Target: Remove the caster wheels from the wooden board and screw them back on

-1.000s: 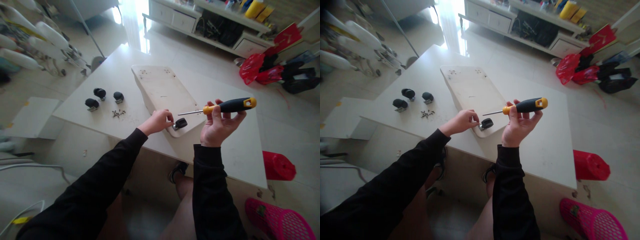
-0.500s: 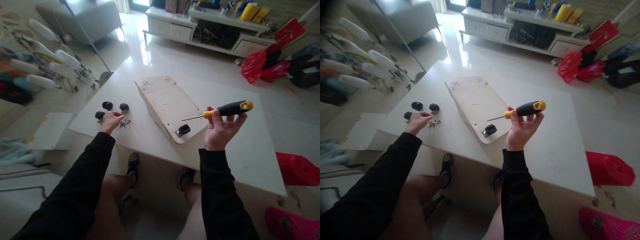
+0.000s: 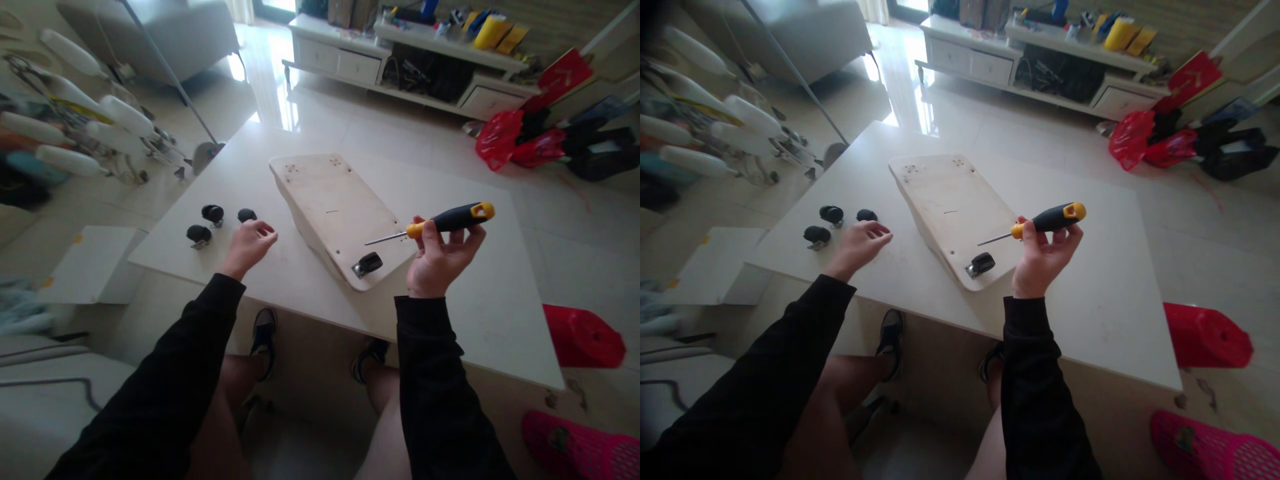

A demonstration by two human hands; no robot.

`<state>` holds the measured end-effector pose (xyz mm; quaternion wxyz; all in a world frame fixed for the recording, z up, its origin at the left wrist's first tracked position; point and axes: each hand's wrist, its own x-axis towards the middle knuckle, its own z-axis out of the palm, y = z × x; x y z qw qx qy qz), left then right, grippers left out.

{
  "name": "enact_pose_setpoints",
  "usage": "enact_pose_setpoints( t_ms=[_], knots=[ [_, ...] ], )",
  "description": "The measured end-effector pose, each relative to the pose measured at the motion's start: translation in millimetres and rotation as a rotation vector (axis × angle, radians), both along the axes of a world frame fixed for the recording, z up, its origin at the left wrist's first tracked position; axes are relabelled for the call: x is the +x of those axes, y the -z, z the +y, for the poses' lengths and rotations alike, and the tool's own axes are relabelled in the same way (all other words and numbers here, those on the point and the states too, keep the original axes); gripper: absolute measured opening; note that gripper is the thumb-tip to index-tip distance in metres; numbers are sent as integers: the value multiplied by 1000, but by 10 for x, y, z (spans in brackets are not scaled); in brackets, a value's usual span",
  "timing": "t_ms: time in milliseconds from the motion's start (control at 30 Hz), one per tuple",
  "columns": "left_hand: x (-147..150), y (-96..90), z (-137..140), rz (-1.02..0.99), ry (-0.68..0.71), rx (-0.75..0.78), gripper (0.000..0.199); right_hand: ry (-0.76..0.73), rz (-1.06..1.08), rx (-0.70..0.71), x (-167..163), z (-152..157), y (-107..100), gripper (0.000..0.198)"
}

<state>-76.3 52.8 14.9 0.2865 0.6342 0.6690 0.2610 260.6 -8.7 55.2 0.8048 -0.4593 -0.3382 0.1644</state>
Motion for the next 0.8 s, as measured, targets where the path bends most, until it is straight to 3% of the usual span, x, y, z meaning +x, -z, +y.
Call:
enact_pose_setpoints(
  t_ms=[167, 267, 333, 467, 800],
  knots=[
    [739, -105, -416, -243, 403, 2, 18, 78, -69, -12, 0, -7, -13, 57],
    [1086, -77, -661, -332, 536, -73, 41, 79, -80, -27, -11, -15, -23, 55],
    [1226, -60, -758, -322, 545, -97, 44, 63, -79, -15, -17, -21, -24, 54],
    [1328, -78, -820, -259, 520, -102, 25, 53, -100, 32, -22, -37, -19, 53],
    [1363, -134, -819, -264, 555, -165, 57, -18, -176, 22, -118, -100, -63, 45]
  ],
)
